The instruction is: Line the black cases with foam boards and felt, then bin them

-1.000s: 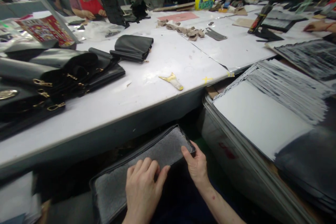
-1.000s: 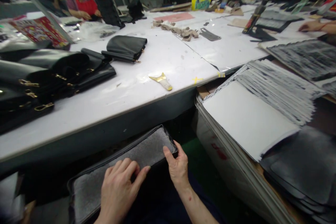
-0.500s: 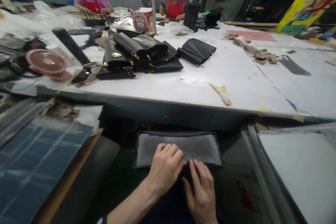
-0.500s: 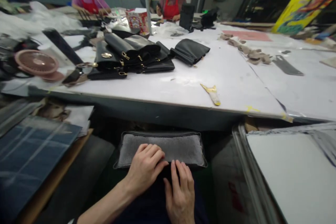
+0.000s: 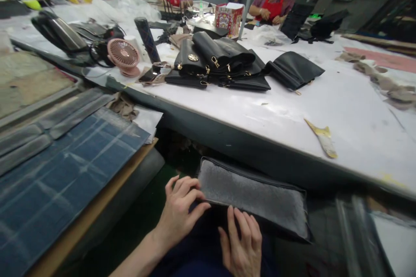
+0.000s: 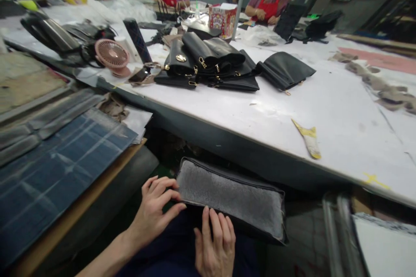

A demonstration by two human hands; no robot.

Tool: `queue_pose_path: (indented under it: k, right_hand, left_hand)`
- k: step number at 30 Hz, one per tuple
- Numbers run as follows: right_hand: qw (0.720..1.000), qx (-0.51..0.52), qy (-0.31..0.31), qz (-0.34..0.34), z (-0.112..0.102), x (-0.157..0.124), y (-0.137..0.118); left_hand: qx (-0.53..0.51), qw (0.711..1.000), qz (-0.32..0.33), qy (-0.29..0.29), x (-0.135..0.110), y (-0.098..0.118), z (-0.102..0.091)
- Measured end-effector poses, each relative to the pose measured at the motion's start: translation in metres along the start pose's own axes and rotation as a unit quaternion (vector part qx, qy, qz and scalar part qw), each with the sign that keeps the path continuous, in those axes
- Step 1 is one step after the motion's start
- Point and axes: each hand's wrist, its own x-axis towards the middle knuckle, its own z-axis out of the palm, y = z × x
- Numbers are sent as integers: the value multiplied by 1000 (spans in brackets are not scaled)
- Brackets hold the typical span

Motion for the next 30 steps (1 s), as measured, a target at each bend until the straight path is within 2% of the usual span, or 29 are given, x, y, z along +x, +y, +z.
queue_pose_path:
  k: [7, 11, 15, 18, 20, 22, 24, 26, 28, 30]
  right_hand:
    - [999, 24, -6, -38, 15, 13, -18]
    - [999, 15, -3, -37, 19, 19, -19]
    - [999, 40, 9, -25, 14, 27, -22]
    - [996, 81, 33, 33, 8, 33, -26]
    - [991, 111, 44, 53, 1, 37, -19]
    - [990, 125, 18, 55, -12, 43, 4]
    - [992, 107, -36, 63, -28, 54, 46]
    - [990, 42, -45, 129, -41, 71, 106]
    - [973, -31, -48, 224, -48, 90, 174]
    - [953, -72, -52, 288, -49, 109, 240]
  left_hand:
    - [-23, 998, -61, 1, -5, -8, 10]
    - [3, 998, -58, -24, -2, -8, 11]
    - [85, 994, 23, -61, 10, -15, 6]
    - [140, 980, 116, -81, 31, -25, 5]
    - [160, 965, 183, -97, 49, -27, 7]
    - [166, 950, 238, -116, 66, -24, 11]
    - [165, 937, 273, -145, 80, -17, 15]
    - [162, 925, 292, -181, 91, -6, 20]
    - [158, 913, 307, -218, 101, 6, 27]
    - [152, 900, 321, -252, 109, 20, 34]
